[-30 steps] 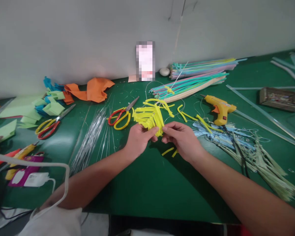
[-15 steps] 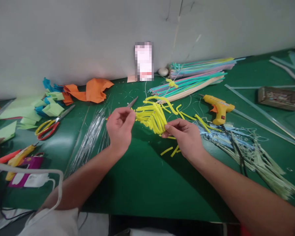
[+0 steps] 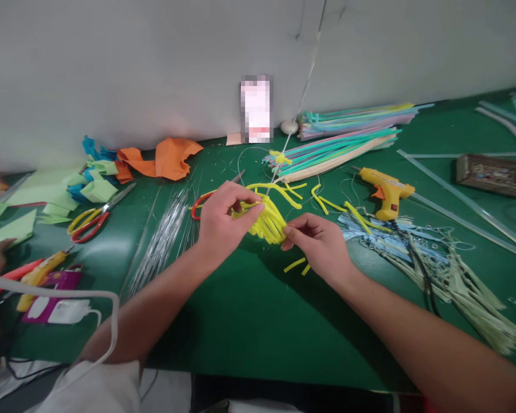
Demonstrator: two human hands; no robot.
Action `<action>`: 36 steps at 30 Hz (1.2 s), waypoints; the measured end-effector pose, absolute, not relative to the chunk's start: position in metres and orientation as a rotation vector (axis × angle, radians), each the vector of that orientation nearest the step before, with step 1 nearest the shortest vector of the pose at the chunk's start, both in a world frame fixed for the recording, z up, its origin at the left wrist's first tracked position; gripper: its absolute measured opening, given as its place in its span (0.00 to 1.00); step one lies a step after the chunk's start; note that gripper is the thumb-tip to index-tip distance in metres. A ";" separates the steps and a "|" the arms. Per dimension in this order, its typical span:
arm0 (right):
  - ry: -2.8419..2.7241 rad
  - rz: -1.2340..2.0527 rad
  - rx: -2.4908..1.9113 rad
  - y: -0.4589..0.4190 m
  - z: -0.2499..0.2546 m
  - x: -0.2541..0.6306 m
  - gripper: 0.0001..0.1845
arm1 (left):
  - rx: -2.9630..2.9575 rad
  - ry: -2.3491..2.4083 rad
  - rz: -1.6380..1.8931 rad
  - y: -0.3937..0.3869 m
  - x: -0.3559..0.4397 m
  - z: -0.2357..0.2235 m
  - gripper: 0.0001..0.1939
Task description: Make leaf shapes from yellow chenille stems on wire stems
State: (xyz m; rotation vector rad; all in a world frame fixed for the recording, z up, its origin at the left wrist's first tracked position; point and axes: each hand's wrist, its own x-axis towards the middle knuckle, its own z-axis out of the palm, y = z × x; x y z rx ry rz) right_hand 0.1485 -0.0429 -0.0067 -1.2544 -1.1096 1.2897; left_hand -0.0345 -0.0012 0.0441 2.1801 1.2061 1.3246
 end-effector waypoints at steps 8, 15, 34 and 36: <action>-1.069 1.248 -1.215 -0.038 -0.008 0.151 0.04 | 2.455 0.698 1.077 -0.038 -0.015 0.032 0.03; -1.086 1.258 -1.218 -0.042 -0.007 0.150 0.04 | 2.468 0.603 1.119 -0.037 -0.023 0.039 0.05; -0.699 1.252 -1.131 -0.028 -0.023 0.156 0.14 | 2.094 2.255 -0.084 0.068 -0.098 0.026 0.20; -0.701 1.229 -1.120 -0.028 -0.023 0.157 0.14 | 2.069 2.272 0.128 0.070 -0.102 0.026 0.21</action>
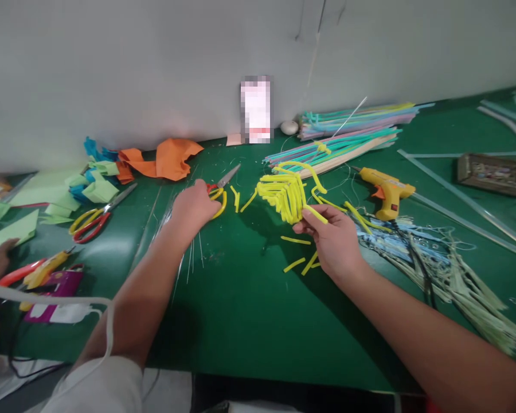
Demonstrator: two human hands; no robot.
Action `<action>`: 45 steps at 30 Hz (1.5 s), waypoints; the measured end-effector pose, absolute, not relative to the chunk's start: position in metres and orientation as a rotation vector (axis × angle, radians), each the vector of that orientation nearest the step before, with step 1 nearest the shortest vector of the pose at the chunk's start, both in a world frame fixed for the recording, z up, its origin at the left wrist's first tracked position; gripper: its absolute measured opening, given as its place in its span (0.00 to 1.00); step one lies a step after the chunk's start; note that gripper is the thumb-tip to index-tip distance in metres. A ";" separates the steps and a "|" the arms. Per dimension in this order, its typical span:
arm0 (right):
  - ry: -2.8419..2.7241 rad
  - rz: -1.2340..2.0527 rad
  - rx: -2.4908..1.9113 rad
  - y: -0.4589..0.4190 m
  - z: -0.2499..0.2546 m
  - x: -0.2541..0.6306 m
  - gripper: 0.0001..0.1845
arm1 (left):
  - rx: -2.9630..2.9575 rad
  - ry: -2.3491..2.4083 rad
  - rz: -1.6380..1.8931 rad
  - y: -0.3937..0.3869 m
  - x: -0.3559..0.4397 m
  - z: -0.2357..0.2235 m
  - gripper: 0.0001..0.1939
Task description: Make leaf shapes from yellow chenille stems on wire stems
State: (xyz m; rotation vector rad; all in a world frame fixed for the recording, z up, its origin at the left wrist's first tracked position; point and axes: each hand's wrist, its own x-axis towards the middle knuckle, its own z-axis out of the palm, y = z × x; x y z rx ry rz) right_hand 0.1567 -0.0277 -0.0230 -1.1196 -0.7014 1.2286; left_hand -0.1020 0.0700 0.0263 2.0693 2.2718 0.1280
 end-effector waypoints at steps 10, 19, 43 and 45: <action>-0.651 1.129 -1.084 -0.026 -0.016 0.161 0.12 | 2.097 1.607 1.044 0.048 -0.087 0.033 0.28; -0.582 1.074 -1.058 -0.023 -0.015 0.164 0.11 | 2.645 1.398 0.453 0.032 -0.075 0.023 0.29; -0.705 1.035 -1.158 -0.028 -0.016 0.158 0.07 | 2.650 1.375 0.085 0.023 -0.062 0.031 0.24; -0.706 1.030 -1.156 -0.029 -0.015 0.158 0.08 | 2.659 1.384 0.036 0.023 -0.061 0.032 0.23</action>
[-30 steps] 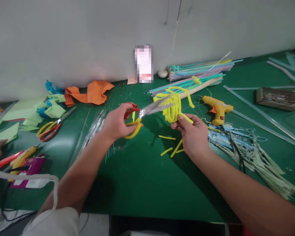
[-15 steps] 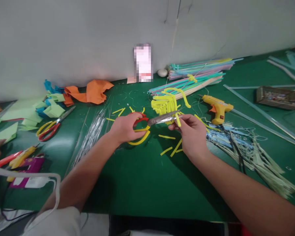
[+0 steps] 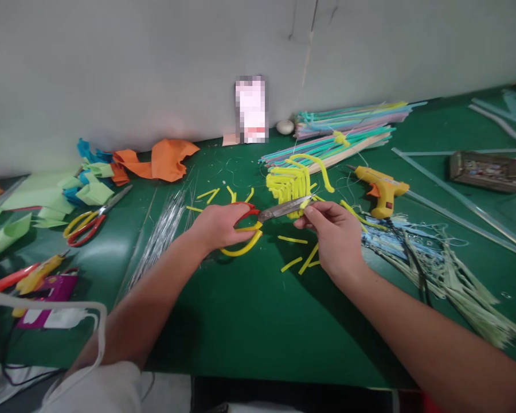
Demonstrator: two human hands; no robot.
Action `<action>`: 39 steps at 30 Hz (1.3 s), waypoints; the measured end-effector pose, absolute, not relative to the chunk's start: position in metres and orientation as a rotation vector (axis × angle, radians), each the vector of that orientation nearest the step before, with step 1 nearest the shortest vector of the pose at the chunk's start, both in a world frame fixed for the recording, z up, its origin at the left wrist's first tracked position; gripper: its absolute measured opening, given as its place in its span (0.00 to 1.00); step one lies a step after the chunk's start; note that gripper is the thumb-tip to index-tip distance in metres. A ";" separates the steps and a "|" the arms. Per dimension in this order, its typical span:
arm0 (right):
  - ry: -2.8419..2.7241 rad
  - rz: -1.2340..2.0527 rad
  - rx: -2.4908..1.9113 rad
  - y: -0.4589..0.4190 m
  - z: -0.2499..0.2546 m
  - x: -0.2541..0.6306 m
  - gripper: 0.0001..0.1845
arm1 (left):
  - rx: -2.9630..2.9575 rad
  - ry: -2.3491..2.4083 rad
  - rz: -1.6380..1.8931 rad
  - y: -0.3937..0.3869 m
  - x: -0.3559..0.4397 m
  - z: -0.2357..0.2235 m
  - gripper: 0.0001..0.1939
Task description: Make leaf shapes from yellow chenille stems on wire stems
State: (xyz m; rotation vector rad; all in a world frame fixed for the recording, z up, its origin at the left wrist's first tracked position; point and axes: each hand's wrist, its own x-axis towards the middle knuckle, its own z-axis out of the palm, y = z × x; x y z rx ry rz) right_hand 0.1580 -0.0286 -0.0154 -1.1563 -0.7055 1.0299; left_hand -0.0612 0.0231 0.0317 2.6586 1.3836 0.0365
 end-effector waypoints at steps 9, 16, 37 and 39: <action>-0.600 1.116 -1.076 -0.027 -0.015 0.157 0.09 | 2.682 1.470 0.011 0.020 -0.057 0.024 0.28; -0.707 1.116 -1.114 -0.028 -0.013 0.158 0.07 | 2.668 1.437 0.003 0.024 -0.061 0.027 0.27; -0.649 1.209 -1.206 -0.026 -0.016 0.157 0.07 | 2.701 1.431 -0.379 0.021 -0.052 0.034 0.23; -0.645 1.208 -1.229 -0.025 -0.014 0.158 0.07 | 2.690 1.492 -0.432 0.017 -0.047 0.036 0.21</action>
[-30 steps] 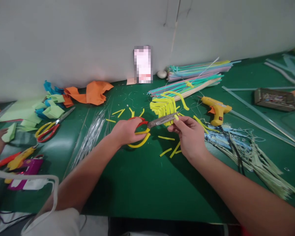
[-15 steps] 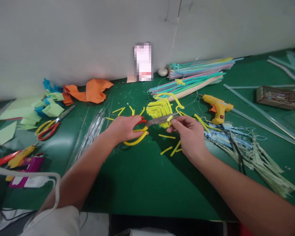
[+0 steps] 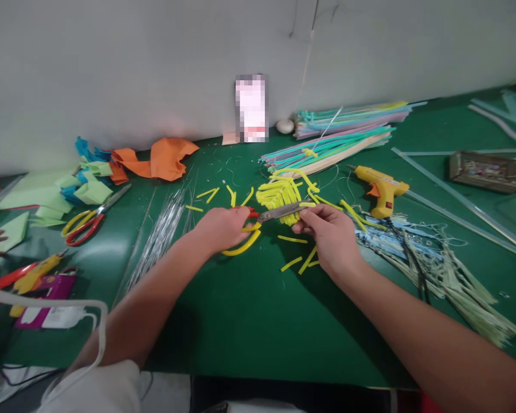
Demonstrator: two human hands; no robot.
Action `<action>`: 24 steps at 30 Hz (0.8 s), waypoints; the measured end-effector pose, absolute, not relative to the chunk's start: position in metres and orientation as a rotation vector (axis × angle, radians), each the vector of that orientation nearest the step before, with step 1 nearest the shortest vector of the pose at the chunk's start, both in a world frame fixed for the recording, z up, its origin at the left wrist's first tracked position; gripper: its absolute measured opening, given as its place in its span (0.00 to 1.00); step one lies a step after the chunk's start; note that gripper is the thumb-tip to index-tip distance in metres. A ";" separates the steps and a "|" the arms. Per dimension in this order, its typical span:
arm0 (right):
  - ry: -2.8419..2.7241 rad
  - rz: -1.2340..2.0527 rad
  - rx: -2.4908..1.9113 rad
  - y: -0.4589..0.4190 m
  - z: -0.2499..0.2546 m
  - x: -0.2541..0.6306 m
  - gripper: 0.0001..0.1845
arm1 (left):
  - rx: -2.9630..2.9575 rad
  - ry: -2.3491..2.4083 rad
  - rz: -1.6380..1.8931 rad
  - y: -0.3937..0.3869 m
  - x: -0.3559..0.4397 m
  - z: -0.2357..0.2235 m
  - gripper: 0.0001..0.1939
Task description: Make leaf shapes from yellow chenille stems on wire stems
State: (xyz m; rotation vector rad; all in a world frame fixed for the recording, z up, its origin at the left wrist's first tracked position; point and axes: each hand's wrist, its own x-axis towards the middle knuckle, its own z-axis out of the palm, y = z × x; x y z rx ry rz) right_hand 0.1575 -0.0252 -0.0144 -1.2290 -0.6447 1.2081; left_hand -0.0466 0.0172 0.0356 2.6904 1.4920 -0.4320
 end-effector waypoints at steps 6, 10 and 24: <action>-0.626 1.229 -1.206 -0.025 -0.013 0.158 0.07 | 2.721 1.510 -0.538 0.005 -0.034 0.040 0.17; -0.636 1.256 -1.191 -0.026 -0.014 0.159 0.08 | 2.771 1.467 -0.536 0.004 -0.035 0.041 0.20; -0.580 1.309 -1.246 -0.026 -0.015 0.157 0.09 | 2.765 1.358 -0.607 0.011 -0.040 0.038 0.13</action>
